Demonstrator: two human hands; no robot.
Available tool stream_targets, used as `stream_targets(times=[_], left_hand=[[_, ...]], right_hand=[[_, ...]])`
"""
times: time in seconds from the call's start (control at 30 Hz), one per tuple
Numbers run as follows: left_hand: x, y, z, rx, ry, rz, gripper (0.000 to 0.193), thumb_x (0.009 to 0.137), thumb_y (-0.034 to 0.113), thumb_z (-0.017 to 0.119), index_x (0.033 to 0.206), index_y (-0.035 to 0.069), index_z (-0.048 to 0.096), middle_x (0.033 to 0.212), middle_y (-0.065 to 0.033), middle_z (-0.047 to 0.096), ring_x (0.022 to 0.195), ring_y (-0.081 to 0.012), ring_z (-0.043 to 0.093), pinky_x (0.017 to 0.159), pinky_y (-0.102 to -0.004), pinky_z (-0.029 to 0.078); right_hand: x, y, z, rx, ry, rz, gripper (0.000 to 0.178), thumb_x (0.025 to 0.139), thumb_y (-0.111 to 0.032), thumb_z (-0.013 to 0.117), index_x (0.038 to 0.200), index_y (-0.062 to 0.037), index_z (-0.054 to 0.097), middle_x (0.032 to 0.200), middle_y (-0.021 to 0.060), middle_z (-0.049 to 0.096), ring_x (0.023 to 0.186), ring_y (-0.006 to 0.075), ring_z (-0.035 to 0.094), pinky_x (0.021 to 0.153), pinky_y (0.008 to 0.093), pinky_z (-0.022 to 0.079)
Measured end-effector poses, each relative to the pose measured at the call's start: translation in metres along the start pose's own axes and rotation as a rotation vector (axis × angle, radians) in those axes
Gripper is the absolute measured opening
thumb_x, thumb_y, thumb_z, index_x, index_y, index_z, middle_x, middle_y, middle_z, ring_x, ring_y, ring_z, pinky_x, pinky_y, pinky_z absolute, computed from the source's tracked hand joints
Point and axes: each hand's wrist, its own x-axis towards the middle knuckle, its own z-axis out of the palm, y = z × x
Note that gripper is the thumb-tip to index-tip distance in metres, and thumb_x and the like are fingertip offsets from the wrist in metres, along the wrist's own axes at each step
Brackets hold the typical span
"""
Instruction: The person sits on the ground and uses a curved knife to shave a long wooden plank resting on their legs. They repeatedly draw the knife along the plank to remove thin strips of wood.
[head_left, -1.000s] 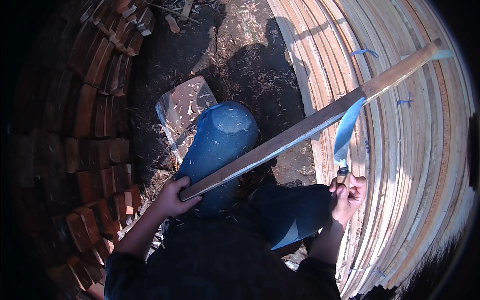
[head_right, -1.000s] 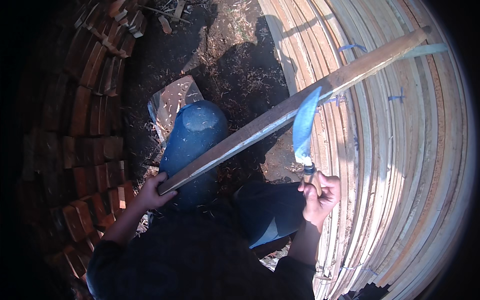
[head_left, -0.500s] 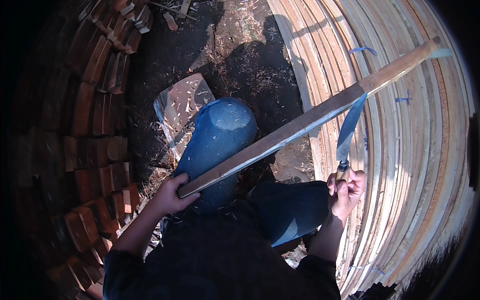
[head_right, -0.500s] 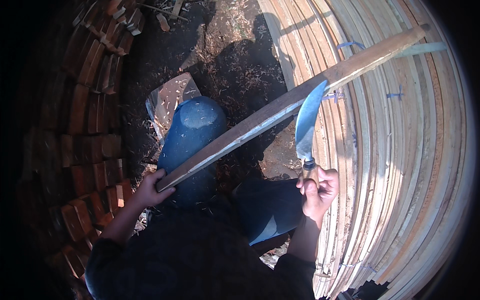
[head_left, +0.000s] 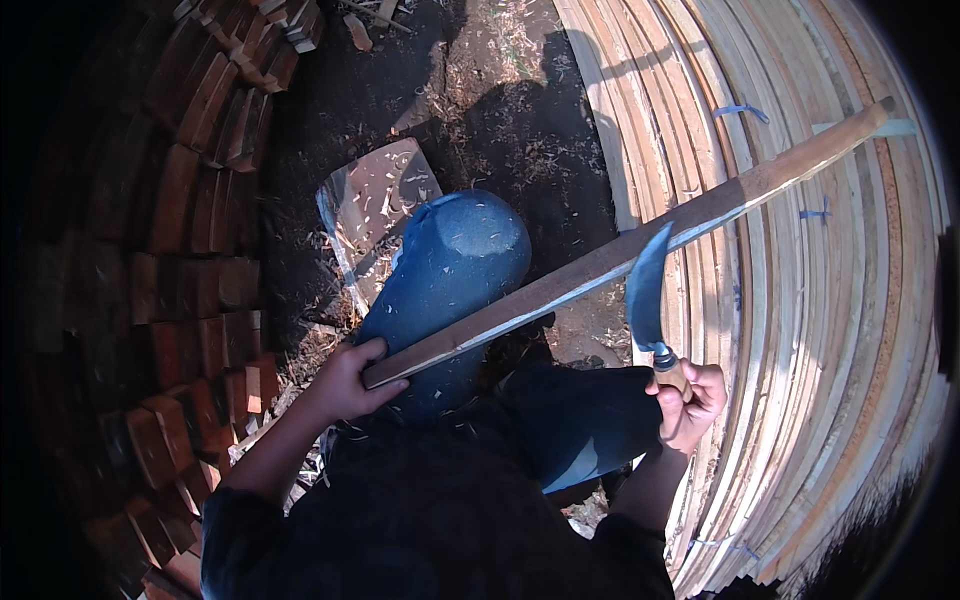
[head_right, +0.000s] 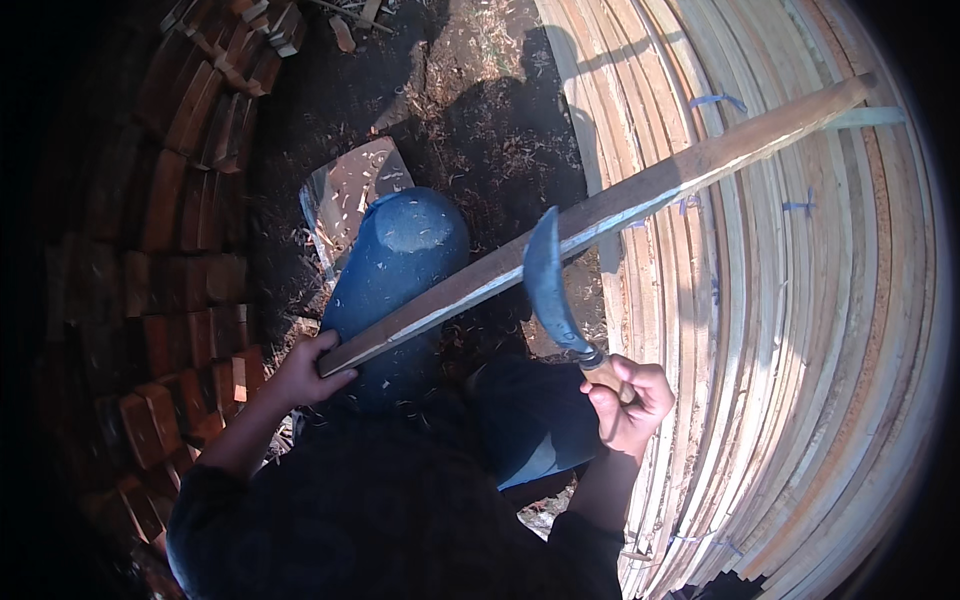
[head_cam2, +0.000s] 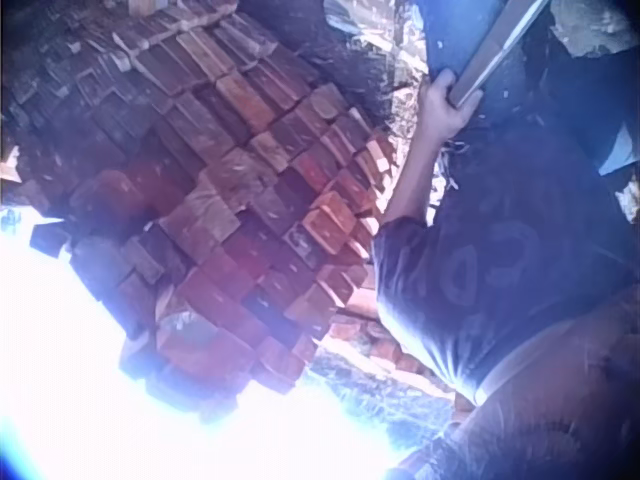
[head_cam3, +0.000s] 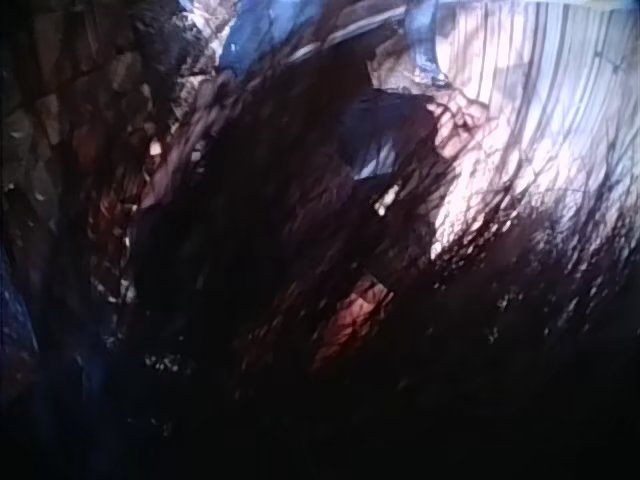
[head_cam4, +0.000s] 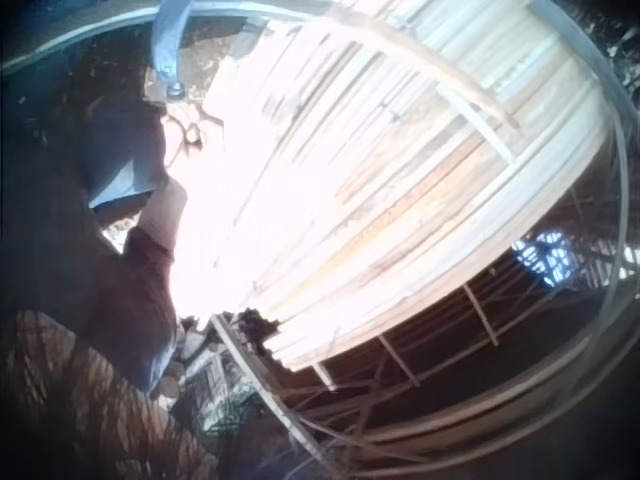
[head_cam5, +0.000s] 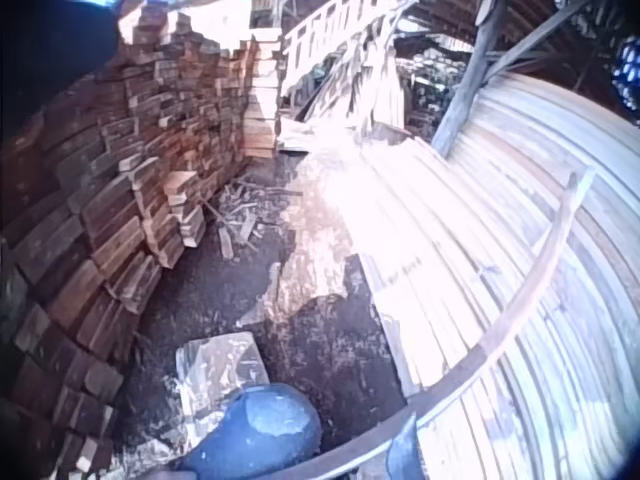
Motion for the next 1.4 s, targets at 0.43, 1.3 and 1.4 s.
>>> stream_targets(times=[0.43, 1.3, 1.4], left_hand=[[0.0, 0.003, -0.001, 0.036, 0.006, 0.014, 0.033, 0.072, 0.021, 0.077, 0.071, 0.004, 0.048, 0.056, -0.0121, 0.053, 0.052, -0.0224, 0.059, 0.049, -0.0325, 0.043], [0.0, -0.003, 0.003, -0.014, 0.027, 0.035, 0.034, 0.073, 0.022, 0.076, 0.07, 0.004, 0.048, 0.054, -0.0086, 0.05, 0.049, -0.0168, 0.054, 0.049, -0.0306, 0.041], [0.002, -0.003, -0.002, -0.01, -0.007, 0.012, 0.034, 0.073, 0.022, 0.076, 0.07, 0.004, 0.048, 0.055, -0.0095, 0.052, 0.05, -0.018, 0.057, 0.049, -0.0314, 0.042]], right_hand=[[-0.004, 0.003, -0.02, -0.424, -0.311, 0.023, 0.037, 0.072, 0.001, 0.078, 0.103, -0.002, 0.059, 0.077, 0.0095, 0.062, 0.064, 0.0123, 0.056, 0.056, 0.023, 0.041], [-0.02, 0.004, -0.025, -0.515, -0.227, 0.014, 0.045, 0.075, -0.006, 0.078, 0.11, -0.0034, 0.05, 0.084, 0.0128, 0.065, 0.075, 0.0172, 0.064, 0.063, 0.0264, 0.049], [-0.007, 0.0, -0.008, -0.033, 0.188, -0.087, 0.046, 0.075, -0.007, 0.078, 0.11, -0.0046, 0.049, 0.085, 0.012, 0.065, 0.074, 0.0171, 0.063, 0.064, 0.0267, 0.048]])
